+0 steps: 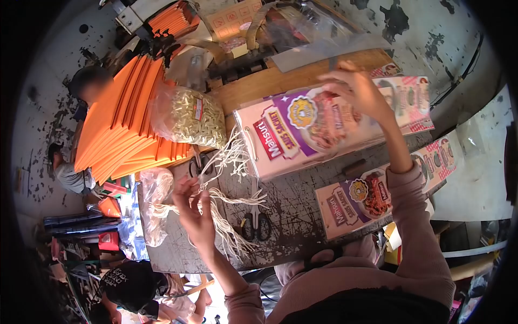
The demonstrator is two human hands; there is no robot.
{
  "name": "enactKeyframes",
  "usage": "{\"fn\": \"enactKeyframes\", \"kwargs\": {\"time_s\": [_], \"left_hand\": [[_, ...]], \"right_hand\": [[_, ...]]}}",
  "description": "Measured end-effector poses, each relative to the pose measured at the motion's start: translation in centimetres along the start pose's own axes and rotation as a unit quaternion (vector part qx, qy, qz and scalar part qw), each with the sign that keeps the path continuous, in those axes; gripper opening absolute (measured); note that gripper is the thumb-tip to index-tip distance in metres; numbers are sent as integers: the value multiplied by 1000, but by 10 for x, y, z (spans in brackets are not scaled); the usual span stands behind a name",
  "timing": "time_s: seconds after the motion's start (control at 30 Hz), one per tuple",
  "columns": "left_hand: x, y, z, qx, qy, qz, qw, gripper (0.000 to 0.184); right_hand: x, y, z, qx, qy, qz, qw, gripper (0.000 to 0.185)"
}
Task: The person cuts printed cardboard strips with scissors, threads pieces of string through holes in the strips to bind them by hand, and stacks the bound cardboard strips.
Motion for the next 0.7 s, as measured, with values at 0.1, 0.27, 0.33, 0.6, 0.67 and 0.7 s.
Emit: {"fn": "enactKeyframes", "kwargs": {"time_s": [0.1, 0.27, 0.33, 0.6, 0.67, 0.7], "left_hand": [[22, -9, 9, -210, -17, 115, 971, 36], [73, -32, 25, -203, -10, 222, 954, 20], [76, -36, 25, -235, -40, 220, 946, 20], [67, -73, 29, -299, -145, 199, 922, 20], [67, -77, 23, -295, -159, 194, 922, 15], [69, -78, 17, -293, -162, 197, 922, 15]], "right_hand": [[7, -15, 21, -22, 35, -58, 997, 33], [62, -46, 56, -192, -59, 87, 976, 25], [90, -62, 69, -210, -80, 135, 965, 22], [132, -95, 101, -275, -121, 182, 936, 22], [135, -99, 107, -268, -128, 167, 940, 22], [135, -99, 111, -238, -124, 138, 954, 24]]}}
Point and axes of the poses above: each hand's wrist, its own x-axis away from the middle knuckle, its own y-axis out of the back of the hand, z = x × y, the point moved 6 cm from there along -x, towards the middle knuckle, and after that the axes turned 10 degrees about -x, right-handed, at the moved point
